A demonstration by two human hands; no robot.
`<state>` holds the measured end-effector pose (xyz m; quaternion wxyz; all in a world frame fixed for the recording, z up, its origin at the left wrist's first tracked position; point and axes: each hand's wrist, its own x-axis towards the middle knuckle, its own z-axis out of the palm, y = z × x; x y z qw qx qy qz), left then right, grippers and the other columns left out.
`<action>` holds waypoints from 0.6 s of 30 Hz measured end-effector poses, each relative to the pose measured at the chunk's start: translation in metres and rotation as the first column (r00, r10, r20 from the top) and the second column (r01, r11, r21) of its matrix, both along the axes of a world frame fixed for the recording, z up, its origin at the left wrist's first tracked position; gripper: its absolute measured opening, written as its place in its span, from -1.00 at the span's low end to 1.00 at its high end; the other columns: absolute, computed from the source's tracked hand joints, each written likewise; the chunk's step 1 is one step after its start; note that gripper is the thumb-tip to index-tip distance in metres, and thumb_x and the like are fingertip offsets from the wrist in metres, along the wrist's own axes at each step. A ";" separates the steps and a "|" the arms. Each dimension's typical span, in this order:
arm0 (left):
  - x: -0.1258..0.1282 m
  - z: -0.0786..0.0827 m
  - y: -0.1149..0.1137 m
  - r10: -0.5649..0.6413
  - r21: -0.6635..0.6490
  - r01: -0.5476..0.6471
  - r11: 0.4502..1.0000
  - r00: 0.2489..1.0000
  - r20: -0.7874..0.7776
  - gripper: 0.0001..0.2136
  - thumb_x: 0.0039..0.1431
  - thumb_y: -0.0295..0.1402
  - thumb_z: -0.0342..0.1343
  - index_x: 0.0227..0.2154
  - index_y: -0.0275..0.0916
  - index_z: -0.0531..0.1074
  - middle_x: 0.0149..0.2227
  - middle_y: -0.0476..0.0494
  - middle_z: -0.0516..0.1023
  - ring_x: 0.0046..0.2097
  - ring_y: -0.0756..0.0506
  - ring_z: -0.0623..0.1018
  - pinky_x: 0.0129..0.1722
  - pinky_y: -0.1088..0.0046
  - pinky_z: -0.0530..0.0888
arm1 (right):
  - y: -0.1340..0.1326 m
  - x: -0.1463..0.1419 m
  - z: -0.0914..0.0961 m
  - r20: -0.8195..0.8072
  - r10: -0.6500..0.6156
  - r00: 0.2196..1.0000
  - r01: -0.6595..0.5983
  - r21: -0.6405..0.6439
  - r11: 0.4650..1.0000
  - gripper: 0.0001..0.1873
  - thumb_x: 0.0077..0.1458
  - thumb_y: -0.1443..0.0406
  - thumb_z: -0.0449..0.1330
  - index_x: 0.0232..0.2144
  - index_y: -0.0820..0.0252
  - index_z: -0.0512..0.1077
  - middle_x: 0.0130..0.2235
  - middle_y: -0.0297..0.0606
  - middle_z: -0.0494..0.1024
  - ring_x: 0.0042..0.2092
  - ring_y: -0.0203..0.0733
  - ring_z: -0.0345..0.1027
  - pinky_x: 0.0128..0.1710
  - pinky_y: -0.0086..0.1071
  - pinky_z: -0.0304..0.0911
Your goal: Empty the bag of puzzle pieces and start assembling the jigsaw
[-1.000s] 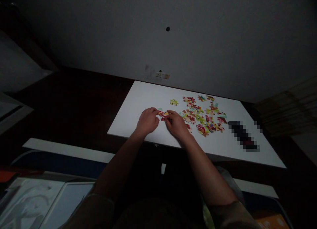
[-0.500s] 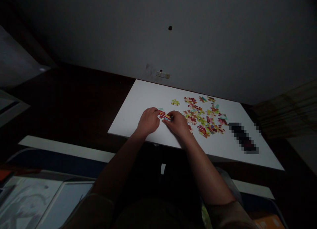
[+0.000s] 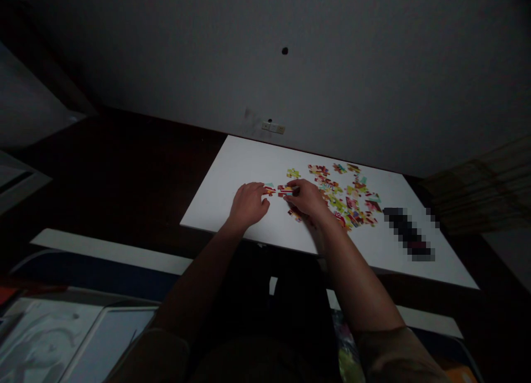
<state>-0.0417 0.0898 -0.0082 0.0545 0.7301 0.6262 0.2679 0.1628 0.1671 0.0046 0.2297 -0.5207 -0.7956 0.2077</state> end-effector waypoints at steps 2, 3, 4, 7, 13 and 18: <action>0.000 0.000 0.001 -0.006 -0.004 0.006 1.000 1.000 0.003 -0.65 0.18 -0.37 0.04 0.03 -0.17 0.46 0.14 -0.19 0.44 0.17 -0.23 0.38 0.25 0.05 0.22 | 0.006 -0.002 0.004 -0.020 0.031 0.999 -0.032 -0.048 0.998 -0.60 -0.07 0.26 0.34 -0.10 0.11 0.52 -0.28 -0.19 0.61 -0.33 -0.07 0.48 -0.26 -0.19 0.37; 0.000 -0.001 0.001 -0.007 -0.008 0.007 1.000 1.000 0.004 -0.64 0.18 -0.37 0.04 0.04 -0.18 0.45 0.15 -0.20 0.44 0.17 -0.23 0.38 0.25 0.05 0.22 | 0.008 -0.003 0.007 -0.024 0.051 0.998 -0.053 -0.069 0.996 -0.60 -0.07 0.27 0.34 -0.10 0.11 0.52 -0.26 -0.18 0.61 -0.32 -0.07 0.48 -0.25 -0.21 0.37; 0.000 -0.001 0.001 -0.005 -0.013 0.005 1.000 1.000 0.006 -0.63 0.18 -0.36 0.04 0.05 -0.19 0.44 0.15 -0.20 0.44 0.17 -0.22 0.38 0.26 0.06 0.21 | 0.010 -0.004 0.009 -0.022 0.068 0.997 -0.070 -0.083 0.994 -0.59 -0.07 0.28 0.34 -0.10 0.12 0.52 -0.23 -0.17 0.61 -0.29 -0.07 0.48 -0.24 -0.22 0.36; -0.001 -0.002 0.002 0.011 -0.011 -0.011 1.000 1.000 0.016 -0.61 0.18 -0.35 0.04 0.08 -0.19 0.42 0.14 -0.19 0.45 0.16 -0.21 0.39 0.26 0.08 0.21 | 0.013 -0.007 0.015 0.009 0.099 0.995 -0.097 -0.106 0.990 -0.60 -0.05 0.31 0.31 -0.09 0.13 0.53 -0.16 -0.14 0.61 -0.23 -0.07 0.48 -0.21 -0.26 0.35; 0.000 -0.006 0.005 0.011 0.018 -0.011 1.000 0.999 0.048 -0.66 0.18 -0.36 0.04 0.02 -0.20 0.46 0.11 -0.18 0.47 0.15 -0.20 0.41 0.25 0.12 0.23 | 0.009 -0.004 0.018 0.020 0.118 0.993 -0.115 -0.110 0.987 -0.55 -0.04 0.28 0.31 -0.03 0.16 0.52 -0.13 -0.11 0.59 -0.21 -0.05 0.46 -0.20 -0.25 0.32; 0.001 -0.005 0.007 0.004 0.013 -0.005 1.000 0.997 0.073 -0.70 0.17 -0.38 0.06 -0.03 -0.19 0.49 0.10 -0.18 0.48 0.15 -0.22 0.41 0.24 0.11 0.24 | 0.012 -0.002 0.012 0.010 0.142 0.990 -0.142 -0.057 0.988 -0.43 -0.07 0.28 0.32 0.06 0.17 0.46 -0.06 -0.07 0.55 -0.16 -0.04 0.43 -0.17 -0.25 0.30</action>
